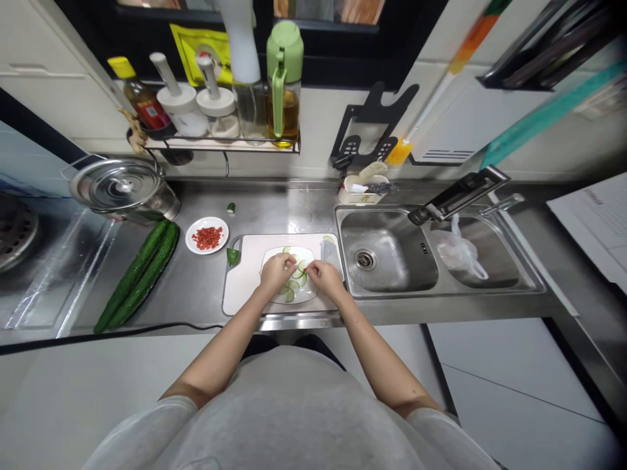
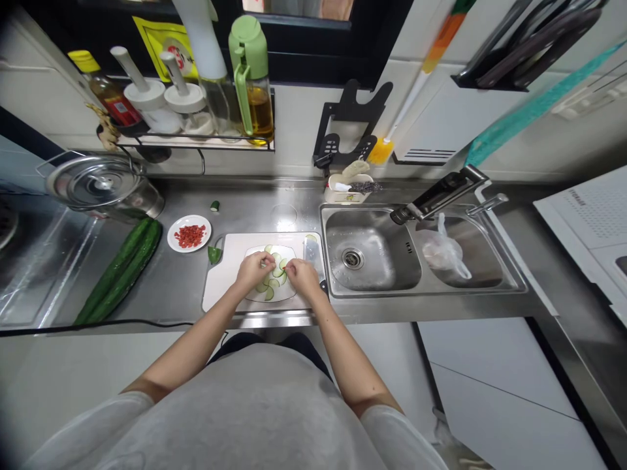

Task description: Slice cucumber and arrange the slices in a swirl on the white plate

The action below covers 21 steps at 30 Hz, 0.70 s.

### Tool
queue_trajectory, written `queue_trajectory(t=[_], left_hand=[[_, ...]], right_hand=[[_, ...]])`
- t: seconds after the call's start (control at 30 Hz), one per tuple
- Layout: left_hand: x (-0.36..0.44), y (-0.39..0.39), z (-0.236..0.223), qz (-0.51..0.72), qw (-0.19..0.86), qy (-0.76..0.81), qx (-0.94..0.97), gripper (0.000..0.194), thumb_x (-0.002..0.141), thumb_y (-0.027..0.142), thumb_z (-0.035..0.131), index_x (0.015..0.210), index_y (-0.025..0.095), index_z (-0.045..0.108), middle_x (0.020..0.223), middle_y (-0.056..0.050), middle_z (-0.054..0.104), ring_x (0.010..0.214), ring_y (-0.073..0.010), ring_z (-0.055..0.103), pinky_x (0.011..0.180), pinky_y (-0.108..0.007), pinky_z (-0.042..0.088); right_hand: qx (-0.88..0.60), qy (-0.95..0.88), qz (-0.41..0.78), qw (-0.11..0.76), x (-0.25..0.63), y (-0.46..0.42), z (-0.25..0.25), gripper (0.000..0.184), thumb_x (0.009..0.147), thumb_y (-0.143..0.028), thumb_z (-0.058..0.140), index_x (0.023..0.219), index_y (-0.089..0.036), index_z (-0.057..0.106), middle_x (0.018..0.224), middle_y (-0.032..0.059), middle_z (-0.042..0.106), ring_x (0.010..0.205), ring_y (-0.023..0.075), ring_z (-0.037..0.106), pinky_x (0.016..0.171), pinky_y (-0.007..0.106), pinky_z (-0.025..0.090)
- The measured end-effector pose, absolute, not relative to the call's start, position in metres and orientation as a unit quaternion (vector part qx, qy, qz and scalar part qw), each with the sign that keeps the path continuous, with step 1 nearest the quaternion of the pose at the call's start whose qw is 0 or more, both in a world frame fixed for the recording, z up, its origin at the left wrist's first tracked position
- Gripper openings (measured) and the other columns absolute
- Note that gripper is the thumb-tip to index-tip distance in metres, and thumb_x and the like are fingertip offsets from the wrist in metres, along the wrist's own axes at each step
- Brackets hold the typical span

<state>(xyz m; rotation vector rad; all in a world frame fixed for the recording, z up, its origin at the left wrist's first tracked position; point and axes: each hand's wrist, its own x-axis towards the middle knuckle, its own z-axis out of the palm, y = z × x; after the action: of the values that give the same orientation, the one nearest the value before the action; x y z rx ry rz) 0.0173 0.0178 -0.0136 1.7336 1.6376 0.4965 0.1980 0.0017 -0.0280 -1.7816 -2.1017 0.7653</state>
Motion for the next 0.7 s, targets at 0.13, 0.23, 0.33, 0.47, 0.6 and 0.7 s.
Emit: queue_trajectory(t=[0.13, 0.23, 0.33, 0.47, 0.6, 0.7], left_hand=[[0.025, 0.017, -0.02, 0.125, 0.315, 0.632, 0.697, 0.01, 0.078, 0.028, 0.061, 0.085, 0.023, 0.066, 0.086, -0.001, 0.067, 0.089, -0.0182, 0.059, 0.078, -0.028, 0.042], [0.032, 0.016, -0.024, 0.088, 0.306, 0.627, 0.711, 0.012, 0.08, 0.031, 0.06, 0.086, 0.023, 0.066, 0.089, -0.002, 0.066, 0.091, -0.0193, 0.058, 0.081, -0.03, 0.04], [0.037, 0.015, -0.026, 0.07, 0.292, 0.627, 0.719, 0.014, 0.082, 0.034, 0.059, 0.086, 0.023, 0.066, 0.094, -0.003, 0.066, 0.093, -0.0202, 0.057, 0.083, -0.032, 0.038], [0.041, 0.014, -0.028, 0.05, 0.281, 0.627, 0.725, 0.015, 0.083, 0.034, 0.057, 0.086, 0.023, 0.067, 0.096, -0.004, 0.066, 0.095, -0.0211, 0.056, 0.084, -0.033, 0.037], [0.044, 0.014, -0.031, 0.039, 0.276, 0.628, 0.727, 0.017, 0.084, 0.034, 0.055, 0.086, 0.023, 0.068, 0.096, -0.005, 0.065, 0.095, -0.0215, 0.056, 0.083, -0.034, 0.036], [0.045, 0.014, -0.032, 0.037, 0.276, 0.626, 0.728, 0.018, 0.085, 0.033, 0.054, 0.085, 0.023, 0.069, 0.096, -0.005, 0.065, 0.094, -0.0211, 0.056, 0.084, -0.034, 0.037]], right_hand=[[-0.632, -0.727, 0.251, 0.09, 0.191, 0.0, -0.036, 0.017, 0.088, -0.026, 0.05, 0.086, -0.019, 0.065, 0.082, 0.0031, 0.066, 0.078, 0.0148, 0.055, 0.063, 0.022, 0.032], [-0.635, -0.731, 0.241, 0.061, 0.188, -0.001, -0.037, 0.018, 0.089, -0.027, 0.048, 0.088, -0.019, 0.065, 0.086, 0.0039, 0.067, 0.081, 0.015, 0.055, 0.064, 0.023, 0.031], [-0.639, -0.733, 0.231, 0.044, 0.186, -0.002, -0.037, 0.02, 0.09, -0.028, 0.047, 0.09, -0.02, 0.065, 0.089, 0.0045, 0.067, 0.085, 0.0159, 0.055, 0.066, 0.023, 0.031], [-0.639, -0.735, 0.223, 0.032, 0.186, -0.003, -0.039, 0.02, 0.091, -0.027, 0.046, 0.092, -0.02, 0.065, 0.094, 0.005, 0.067, 0.089, 0.0167, 0.055, 0.069, 0.024, 0.033], [-0.637, -0.738, 0.219, 0.031, 0.186, -0.002, -0.041, 0.019, 0.091, -0.028, 0.046, 0.092, -0.021, 0.064, 0.095, 0.005, 0.067, 0.09, 0.0171, 0.055, 0.071, 0.024, 0.033], [-0.637, -0.737, 0.223, 0.028, 0.187, -0.001, -0.042, 0.019, 0.09, -0.027, 0.047, 0.092, -0.021, 0.065, 0.096, 0.0052, 0.067, 0.091, 0.0171, 0.055, 0.071, 0.024, 0.033]])
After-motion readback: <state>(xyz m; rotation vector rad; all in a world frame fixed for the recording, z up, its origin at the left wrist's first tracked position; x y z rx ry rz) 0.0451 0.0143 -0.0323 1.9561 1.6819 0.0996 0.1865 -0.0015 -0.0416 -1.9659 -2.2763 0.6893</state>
